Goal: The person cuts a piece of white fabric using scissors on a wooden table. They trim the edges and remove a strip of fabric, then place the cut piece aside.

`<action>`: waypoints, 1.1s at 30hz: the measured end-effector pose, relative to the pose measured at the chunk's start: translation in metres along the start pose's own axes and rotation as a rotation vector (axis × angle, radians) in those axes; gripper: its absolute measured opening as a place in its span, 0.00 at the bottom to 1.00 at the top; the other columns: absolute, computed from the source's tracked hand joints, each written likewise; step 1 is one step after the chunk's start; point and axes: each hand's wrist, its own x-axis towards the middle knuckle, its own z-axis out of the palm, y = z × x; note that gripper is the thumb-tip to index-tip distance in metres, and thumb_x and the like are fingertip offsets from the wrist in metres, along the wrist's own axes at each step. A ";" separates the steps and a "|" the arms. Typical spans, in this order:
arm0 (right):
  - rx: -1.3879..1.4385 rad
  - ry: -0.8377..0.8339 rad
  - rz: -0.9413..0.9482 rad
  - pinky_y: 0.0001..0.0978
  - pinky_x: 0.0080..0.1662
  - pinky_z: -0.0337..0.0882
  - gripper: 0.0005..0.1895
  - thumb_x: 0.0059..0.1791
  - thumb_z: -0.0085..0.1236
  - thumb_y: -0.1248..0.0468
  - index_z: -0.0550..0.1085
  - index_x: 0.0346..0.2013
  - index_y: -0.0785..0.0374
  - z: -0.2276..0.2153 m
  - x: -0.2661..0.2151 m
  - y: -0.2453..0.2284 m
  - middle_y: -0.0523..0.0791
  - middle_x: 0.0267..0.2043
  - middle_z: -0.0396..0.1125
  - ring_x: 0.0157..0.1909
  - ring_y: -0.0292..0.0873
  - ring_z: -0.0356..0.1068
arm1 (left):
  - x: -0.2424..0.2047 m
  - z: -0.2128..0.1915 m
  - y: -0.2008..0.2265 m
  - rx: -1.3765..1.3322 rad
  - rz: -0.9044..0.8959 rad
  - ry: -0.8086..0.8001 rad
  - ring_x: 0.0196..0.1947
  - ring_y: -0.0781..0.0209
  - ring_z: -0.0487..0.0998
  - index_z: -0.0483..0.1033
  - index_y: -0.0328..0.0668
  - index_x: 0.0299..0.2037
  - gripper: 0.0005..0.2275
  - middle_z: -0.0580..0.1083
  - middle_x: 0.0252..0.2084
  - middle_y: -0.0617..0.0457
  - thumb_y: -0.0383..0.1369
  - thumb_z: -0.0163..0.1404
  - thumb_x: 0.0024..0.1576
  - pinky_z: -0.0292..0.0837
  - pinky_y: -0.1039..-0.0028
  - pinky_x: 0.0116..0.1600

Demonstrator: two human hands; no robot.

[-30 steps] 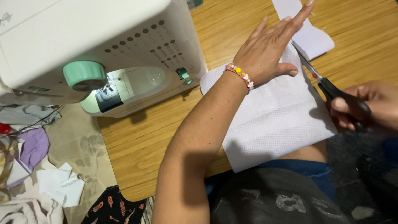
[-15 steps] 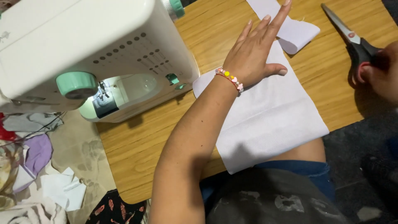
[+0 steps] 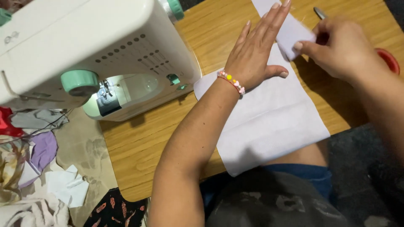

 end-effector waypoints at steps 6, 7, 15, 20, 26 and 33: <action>0.608 0.180 -0.216 0.34 0.47 0.59 0.09 0.74 0.66 0.60 0.73 0.59 0.58 -0.004 -0.045 0.052 0.41 0.47 0.65 0.44 0.37 0.63 | 0.021 0.006 -0.016 0.288 -0.138 0.198 0.77 0.47 0.71 0.64 0.55 0.76 0.60 0.69 0.76 0.51 0.80 0.83 0.45 0.67 0.51 0.80; 0.779 0.228 -0.215 0.33 0.34 0.53 0.12 0.76 0.59 0.58 0.64 0.60 0.58 -0.008 -0.060 0.062 0.41 0.34 0.56 0.30 0.34 0.55 | 0.026 0.007 -0.023 0.273 -0.186 0.252 0.64 0.45 0.78 0.69 0.55 0.68 0.53 0.74 0.65 0.53 0.80 0.77 0.44 0.74 0.50 0.68; 0.985 -0.188 0.303 0.39 0.32 0.72 0.14 0.63 0.65 0.66 0.80 0.64 0.63 0.007 -0.195 0.079 0.53 0.42 0.80 0.33 0.48 0.75 | 0.093 0.008 -0.075 0.497 -0.270 0.353 0.60 0.47 0.81 0.82 0.59 0.57 0.44 0.83 0.55 0.56 0.82 0.71 0.45 0.72 0.54 0.67; 1.118 -0.176 0.332 0.37 0.33 0.71 0.12 0.65 0.62 0.68 0.78 0.63 0.71 0.022 -0.225 0.088 0.59 0.33 0.80 0.29 0.49 0.75 | 0.077 0.003 -0.046 0.446 -0.077 0.451 0.47 0.45 0.82 0.79 0.54 0.47 0.28 0.81 0.44 0.52 0.54 0.82 0.47 0.77 0.50 0.52; 1.040 -0.068 0.327 0.32 0.26 0.68 0.10 0.66 0.64 0.67 0.78 0.63 0.66 0.028 -0.229 0.098 0.53 0.33 0.79 0.26 0.43 0.73 | 0.004 0.016 0.030 0.291 -0.255 0.191 0.53 0.41 0.81 0.84 0.47 0.47 0.13 0.81 0.48 0.49 0.46 0.63 0.66 0.81 0.46 0.48; 1.010 -0.203 0.481 0.46 0.28 0.67 0.10 0.62 0.67 0.71 0.83 0.57 0.74 0.014 -0.256 0.112 0.65 0.31 0.82 0.25 0.57 0.73 | 0.014 0.001 -0.014 0.147 -0.313 0.031 0.92 0.42 0.56 0.65 0.47 0.84 0.29 0.60 0.91 0.45 0.43 0.59 0.75 0.49 0.44 0.92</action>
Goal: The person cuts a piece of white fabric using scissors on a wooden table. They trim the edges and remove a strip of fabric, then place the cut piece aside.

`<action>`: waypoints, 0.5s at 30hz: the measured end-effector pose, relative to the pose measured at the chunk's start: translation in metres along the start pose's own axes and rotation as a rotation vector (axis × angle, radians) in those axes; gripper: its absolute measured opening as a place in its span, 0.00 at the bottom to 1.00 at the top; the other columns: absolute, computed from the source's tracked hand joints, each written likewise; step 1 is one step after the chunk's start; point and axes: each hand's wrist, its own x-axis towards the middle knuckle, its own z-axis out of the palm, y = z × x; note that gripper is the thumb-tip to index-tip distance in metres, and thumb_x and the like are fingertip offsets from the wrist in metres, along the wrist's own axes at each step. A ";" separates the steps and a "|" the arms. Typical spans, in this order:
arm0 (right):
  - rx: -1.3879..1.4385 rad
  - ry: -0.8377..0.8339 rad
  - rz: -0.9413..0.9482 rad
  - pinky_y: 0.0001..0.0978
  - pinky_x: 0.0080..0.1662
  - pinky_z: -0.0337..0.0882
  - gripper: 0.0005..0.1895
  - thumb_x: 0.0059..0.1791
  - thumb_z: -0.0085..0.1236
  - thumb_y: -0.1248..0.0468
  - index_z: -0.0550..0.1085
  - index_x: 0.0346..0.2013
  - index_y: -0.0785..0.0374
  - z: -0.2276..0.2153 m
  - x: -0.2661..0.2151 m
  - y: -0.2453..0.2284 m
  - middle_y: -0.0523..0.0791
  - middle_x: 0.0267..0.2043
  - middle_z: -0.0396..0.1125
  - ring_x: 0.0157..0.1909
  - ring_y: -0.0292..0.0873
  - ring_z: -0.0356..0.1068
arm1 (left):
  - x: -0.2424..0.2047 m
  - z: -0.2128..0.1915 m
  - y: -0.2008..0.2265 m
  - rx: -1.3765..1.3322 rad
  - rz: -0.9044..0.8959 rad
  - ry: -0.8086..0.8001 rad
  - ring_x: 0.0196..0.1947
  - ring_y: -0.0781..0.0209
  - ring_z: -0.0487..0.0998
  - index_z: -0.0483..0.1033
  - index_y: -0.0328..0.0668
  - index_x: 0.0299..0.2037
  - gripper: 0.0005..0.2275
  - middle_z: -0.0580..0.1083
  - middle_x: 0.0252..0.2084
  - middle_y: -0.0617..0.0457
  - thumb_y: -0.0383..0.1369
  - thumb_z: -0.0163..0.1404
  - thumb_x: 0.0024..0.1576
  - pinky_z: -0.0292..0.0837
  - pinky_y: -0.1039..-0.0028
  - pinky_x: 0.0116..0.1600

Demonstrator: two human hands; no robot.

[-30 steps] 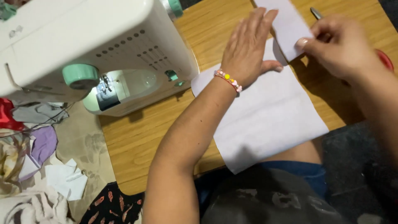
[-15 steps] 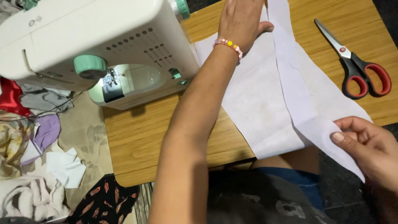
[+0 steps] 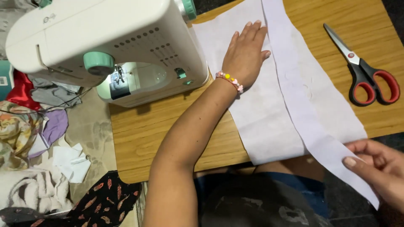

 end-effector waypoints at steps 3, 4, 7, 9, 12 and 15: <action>-0.021 0.044 0.042 0.51 0.26 0.65 0.11 0.63 0.65 0.71 0.82 0.59 0.76 -0.028 0.004 0.036 0.69 0.30 0.81 0.24 0.63 0.73 | 0.006 0.000 0.004 -0.051 0.026 0.151 0.89 0.36 0.62 0.68 0.40 0.76 0.23 0.67 0.85 0.38 0.36 0.58 0.74 0.59 0.46 0.90; -0.044 0.075 0.036 0.52 0.26 0.65 0.11 0.63 0.65 0.71 0.82 0.60 0.76 -0.037 0.006 0.049 0.70 0.31 0.81 0.23 0.63 0.72 | 0.008 0.002 0.006 -0.072 0.059 0.265 0.88 0.33 0.64 0.69 0.38 0.72 0.21 0.69 0.81 0.36 0.34 0.60 0.73 0.66 0.48 0.88; -0.088 0.085 0.071 0.57 0.22 0.64 0.17 0.62 0.65 0.71 0.82 0.65 0.76 -0.067 0.018 0.087 0.74 0.32 0.83 0.20 0.68 0.72 | 0.015 -0.004 0.014 0.072 0.023 0.015 0.98 0.51 0.45 0.44 0.56 0.94 0.44 0.49 0.98 0.55 0.54 0.65 0.79 0.42 0.46 0.96; -0.087 0.091 0.061 0.55 0.21 0.63 0.15 0.62 0.66 0.69 0.82 0.61 0.75 -0.084 0.016 0.112 0.73 0.30 0.82 0.19 0.66 0.70 | 0.010 0.000 0.018 0.105 0.016 -0.052 0.97 0.49 0.43 0.45 0.54 0.94 0.47 0.46 0.98 0.54 0.62 0.62 0.76 0.38 0.44 0.95; -0.274 0.149 0.088 0.55 0.22 0.65 0.11 0.61 0.71 0.68 0.84 0.53 0.76 -0.100 0.025 0.139 0.69 0.26 0.81 0.18 0.65 0.72 | -0.017 0.000 0.031 0.132 0.011 -0.099 0.96 0.45 0.42 0.47 0.50 0.94 0.53 0.45 0.97 0.50 0.73 0.60 0.70 0.36 0.41 0.93; -0.389 0.164 0.149 0.57 0.25 0.61 0.10 0.60 0.74 0.70 0.82 0.44 0.77 -0.119 0.028 0.191 0.63 0.23 0.71 0.18 0.66 0.69 | -0.055 -0.006 0.049 0.116 0.023 -0.063 0.95 0.42 0.49 0.54 0.49 0.91 0.55 0.53 0.94 0.47 0.75 0.61 0.63 0.46 0.40 0.91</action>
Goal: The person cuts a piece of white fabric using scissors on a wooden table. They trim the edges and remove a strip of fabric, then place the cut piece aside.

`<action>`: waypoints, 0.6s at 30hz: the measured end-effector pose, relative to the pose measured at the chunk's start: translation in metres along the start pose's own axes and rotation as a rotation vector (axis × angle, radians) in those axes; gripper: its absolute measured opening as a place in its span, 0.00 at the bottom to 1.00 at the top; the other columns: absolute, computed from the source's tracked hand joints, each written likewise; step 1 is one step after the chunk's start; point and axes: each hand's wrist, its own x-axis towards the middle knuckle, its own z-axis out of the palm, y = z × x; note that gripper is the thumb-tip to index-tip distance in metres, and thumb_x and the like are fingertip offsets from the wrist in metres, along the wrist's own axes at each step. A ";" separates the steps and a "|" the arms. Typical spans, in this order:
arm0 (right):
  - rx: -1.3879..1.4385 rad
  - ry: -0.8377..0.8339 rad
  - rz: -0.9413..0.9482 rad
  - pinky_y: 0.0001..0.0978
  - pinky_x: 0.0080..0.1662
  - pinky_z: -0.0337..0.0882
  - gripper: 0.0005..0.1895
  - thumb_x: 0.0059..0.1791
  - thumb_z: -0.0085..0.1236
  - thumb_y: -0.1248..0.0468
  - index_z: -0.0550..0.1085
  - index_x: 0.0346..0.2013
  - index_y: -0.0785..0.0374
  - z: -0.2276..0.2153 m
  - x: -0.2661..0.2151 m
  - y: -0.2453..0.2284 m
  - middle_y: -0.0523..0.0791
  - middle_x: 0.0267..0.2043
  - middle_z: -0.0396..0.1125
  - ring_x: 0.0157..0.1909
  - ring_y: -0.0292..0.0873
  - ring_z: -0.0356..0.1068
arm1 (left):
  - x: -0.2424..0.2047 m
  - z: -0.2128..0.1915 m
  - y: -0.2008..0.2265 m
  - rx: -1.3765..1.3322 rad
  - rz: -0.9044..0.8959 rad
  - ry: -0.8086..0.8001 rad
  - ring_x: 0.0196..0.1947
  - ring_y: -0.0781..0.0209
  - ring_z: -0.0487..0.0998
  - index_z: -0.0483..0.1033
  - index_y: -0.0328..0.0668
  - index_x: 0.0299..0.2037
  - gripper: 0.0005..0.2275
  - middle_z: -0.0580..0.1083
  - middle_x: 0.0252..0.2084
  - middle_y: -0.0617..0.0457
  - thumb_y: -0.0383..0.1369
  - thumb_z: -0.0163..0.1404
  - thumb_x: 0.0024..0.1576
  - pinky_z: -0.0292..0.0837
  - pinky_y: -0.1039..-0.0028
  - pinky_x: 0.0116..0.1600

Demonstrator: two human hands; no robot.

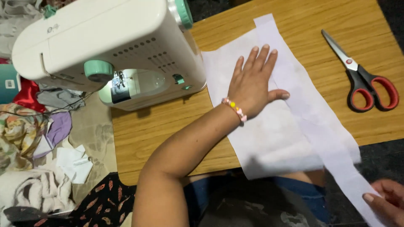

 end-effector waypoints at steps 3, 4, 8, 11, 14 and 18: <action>-0.094 -0.058 -0.038 0.52 0.35 0.67 0.08 0.58 0.75 0.71 0.83 0.49 0.73 -0.002 0.026 0.033 0.58 0.29 0.75 0.26 0.59 0.73 | -0.011 -0.002 0.005 -0.037 0.036 0.115 0.86 0.43 0.63 0.66 0.50 0.82 0.49 0.67 0.83 0.48 0.72 0.64 0.59 0.61 0.44 0.83; -0.243 -0.084 -0.091 0.49 0.44 0.79 0.14 0.57 0.76 0.72 0.90 0.58 0.72 -0.005 0.039 0.038 0.58 0.35 0.87 0.35 0.56 0.82 | -0.012 -0.001 0.004 -0.064 0.052 0.201 0.80 0.46 0.70 0.72 0.50 0.76 0.44 0.74 0.74 0.49 0.69 0.66 0.58 0.69 0.49 0.77; -0.002 -0.134 -0.203 0.45 0.38 0.68 0.04 0.57 0.75 0.74 0.86 0.40 0.75 0.002 0.043 0.043 0.53 0.31 0.73 0.33 0.50 0.72 | -0.002 0.000 -0.001 -0.127 0.087 0.239 0.70 0.47 0.73 0.77 0.47 0.59 0.32 0.74 0.61 0.50 0.63 0.66 0.60 0.74 0.51 0.66; -0.313 -0.148 -0.026 0.49 0.46 0.79 0.06 0.54 0.81 0.71 0.94 0.46 0.69 0.001 0.050 0.049 0.57 0.33 0.86 0.36 0.56 0.85 | 0.003 0.005 -0.006 -0.051 0.063 0.143 0.90 0.42 0.63 0.73 0.53 0.73 0.35 0.71 0.82 0.48 0.63 0.65 0.64 0.60 0.43 0.87; -0.203 -0.165 0.051 0.55 0.45 0.81 0.08 0.55 0.79 0.74 0.93 0.47 0.77 0.004 0.040 0.058 0.63 0.35 0.89 0.36 0.63 0.88 | 0.003 0.003 -0.008 -0.015 0.107 0.004 0.95 0.44 0.52 0.60 0.56 0.88 0.43 0.57 0.94 0.51 0.65 0.62 0.71 0.47 0.34 0.92; -0.302 -0.149 0.167 0.56 0.58 0.81 0.22 0.57 0.79 0.72 0.91 0.68 0.69 0.013 0.028 0.036 0.61 0.48 0.92 0.51 0.63 0.90 | 0.005 -0.004 -0.010 -0.037 0.146 -0.047 0.96 0.47 0.48 0.54 0.51 0.92 0.45 0.52 0.96 0.52 0.66 0.58 0.73 0.41 0.40 0.95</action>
